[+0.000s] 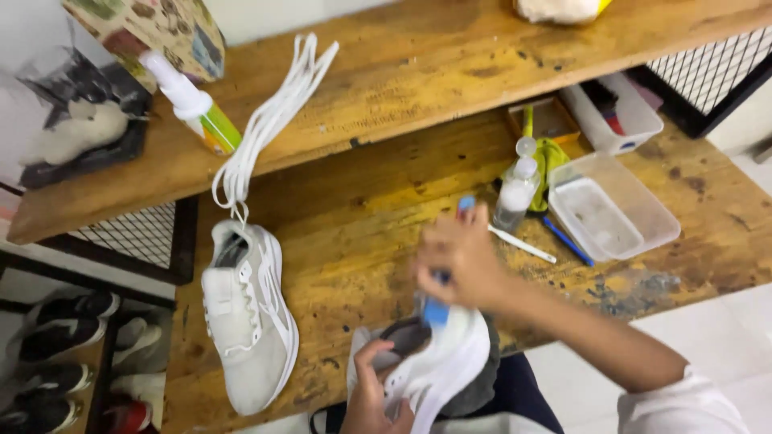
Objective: The person is cleaning the interior of a white sneaker using a small brush and a cloth at a wooden workbench.
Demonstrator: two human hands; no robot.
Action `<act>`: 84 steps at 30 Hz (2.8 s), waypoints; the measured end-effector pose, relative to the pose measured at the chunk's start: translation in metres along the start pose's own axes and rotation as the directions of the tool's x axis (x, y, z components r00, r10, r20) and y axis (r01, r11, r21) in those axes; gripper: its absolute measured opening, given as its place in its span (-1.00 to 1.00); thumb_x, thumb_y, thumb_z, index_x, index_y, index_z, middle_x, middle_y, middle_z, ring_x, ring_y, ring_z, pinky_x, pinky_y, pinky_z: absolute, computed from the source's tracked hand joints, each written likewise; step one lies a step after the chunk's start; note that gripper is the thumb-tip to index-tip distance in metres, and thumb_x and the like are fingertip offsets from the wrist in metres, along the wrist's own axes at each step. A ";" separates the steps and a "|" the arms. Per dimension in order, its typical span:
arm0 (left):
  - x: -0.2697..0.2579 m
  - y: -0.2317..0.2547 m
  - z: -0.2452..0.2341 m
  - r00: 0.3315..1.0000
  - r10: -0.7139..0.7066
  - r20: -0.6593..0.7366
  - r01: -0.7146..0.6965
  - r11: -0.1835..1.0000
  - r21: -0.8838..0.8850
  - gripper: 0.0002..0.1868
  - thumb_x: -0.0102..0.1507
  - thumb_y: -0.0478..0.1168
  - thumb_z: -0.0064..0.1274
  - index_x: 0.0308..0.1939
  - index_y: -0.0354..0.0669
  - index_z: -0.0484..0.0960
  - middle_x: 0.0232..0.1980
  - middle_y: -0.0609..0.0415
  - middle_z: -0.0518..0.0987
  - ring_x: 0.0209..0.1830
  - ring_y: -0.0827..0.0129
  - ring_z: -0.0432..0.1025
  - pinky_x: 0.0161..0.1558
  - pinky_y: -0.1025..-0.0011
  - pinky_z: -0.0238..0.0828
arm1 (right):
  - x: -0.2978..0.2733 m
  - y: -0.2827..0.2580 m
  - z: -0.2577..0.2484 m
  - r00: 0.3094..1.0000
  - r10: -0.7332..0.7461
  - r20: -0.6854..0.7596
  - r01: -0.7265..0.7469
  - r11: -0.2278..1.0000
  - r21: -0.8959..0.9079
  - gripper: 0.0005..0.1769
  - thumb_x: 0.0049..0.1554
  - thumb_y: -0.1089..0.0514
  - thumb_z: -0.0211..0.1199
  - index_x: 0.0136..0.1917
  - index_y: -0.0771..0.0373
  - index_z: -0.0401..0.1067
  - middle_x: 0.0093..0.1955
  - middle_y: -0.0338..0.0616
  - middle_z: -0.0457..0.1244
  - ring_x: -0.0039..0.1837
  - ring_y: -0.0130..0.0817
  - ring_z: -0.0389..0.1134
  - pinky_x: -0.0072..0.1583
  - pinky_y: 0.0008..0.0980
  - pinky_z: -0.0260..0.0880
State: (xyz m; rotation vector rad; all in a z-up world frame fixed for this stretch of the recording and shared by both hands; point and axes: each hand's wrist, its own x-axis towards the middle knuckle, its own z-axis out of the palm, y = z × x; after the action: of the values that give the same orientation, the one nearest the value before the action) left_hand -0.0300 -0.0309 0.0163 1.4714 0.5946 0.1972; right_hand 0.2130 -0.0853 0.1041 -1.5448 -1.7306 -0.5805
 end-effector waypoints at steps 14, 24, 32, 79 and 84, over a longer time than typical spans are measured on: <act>0.002 -0.013 0.003 0.992 -0.108 -0.057 0.110 0.993 0.034 -0.32 0.10 -0.23 -0.07 0.33 0.13 0.23 0.44 0.20 0.27 0.34 0.27 0.62 0.26 0.47 0.38 | -0.051 0.066 0.060 0.912 0.372 0.174 -0.410 0.853 0.322 -0.63 0.08 0.23 0.19 -0.52 -0.08 0.39 -0.45 -0.53 0.09 -0.27 -0.58 0.07 0.03 -0.30 -0.26; 0.020 -0.065 -0.005 0.997 0.037 -0.071 -0.033 0.998 0.048 -0.26 0.01 -0.15 -0.04 0.31 0.13 0.22 0.40 0.08 0.48 0.18 0.27 0.70 0.13 0.54 0.45 | -0.063 0.054 0.066 0.889 0.401 0.222 -0.458 0.789 0.411 -0.61 0.17 0.06 0.23 -0.49 -0.02 0.42 -0.42 -0.41 0.14 -0.17 -0.50 0.15 0.19 -0.32 -0.19; 0.002 0.015 0.001 0.982 -0.144 -0.123 0.149 0.988 0.028 -0.24 0.01 -0.40 -0.10 0.30 0.21 0.26 0.17 -0.01 0.75 -0.16 0.33 0.75 0.00 0.60 0.47 | -0.043 0.028 0.020 0.979 0.189 -0.072 -0.179 0.975 0.134 -0.70 0.07 0.20 0.03 -0.47 -0.05 0.33 -0.40 -0.40 0.10 -0.18 -0.39 0.11 0.09 -0.23 -0.13; -0.001 0.022 0.007 0.972 -0.153 -0.178 0.141 0.987 -0.078 -0.39 0.11 -0.44 -0.10 0.24 0.06 0.29 0.23 0.01 0.54 -0.42 0.33 0.46 -0.23 0.48 0.39 | -0.056 -0.025 0.019 0.950 0.312 -0.010 -0.312 0.945 -0.096 -0.68 0.15 0.06 0.10 -0.44 -0.06 0.30 -0.36 -0.39 0.12 -0.19 -0.27 0.09 0.01 -0.11 -0.19; -0.010 0.035 0.002 0.978 -0.152 -0.140 0.153 0.988 -0.002 -0.44 0.19 -0.37 -0.06 0.27 0.05 0.22 0.29 0.07 0.41 -0.31 0.29 0.56 -0.19 0.48 0.40 | -0.065 -0.011 0.033 0.970 0.231 -0.075 -0.232 0.973 -0.004 -0.86 -0.03 0.16 0.14 -0.39 -0.05 0.28 -0.32 -0.37 0.17 -0.11 -0.29 0.14 0.17 -0.11 -0.15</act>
State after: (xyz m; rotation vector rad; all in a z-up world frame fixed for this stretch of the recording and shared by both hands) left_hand -0.0291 -0.0336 0.0524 1.4211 0.8199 0.1788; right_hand 0.1952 -0.1045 0.0355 -1.6838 -1.4677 -0.5240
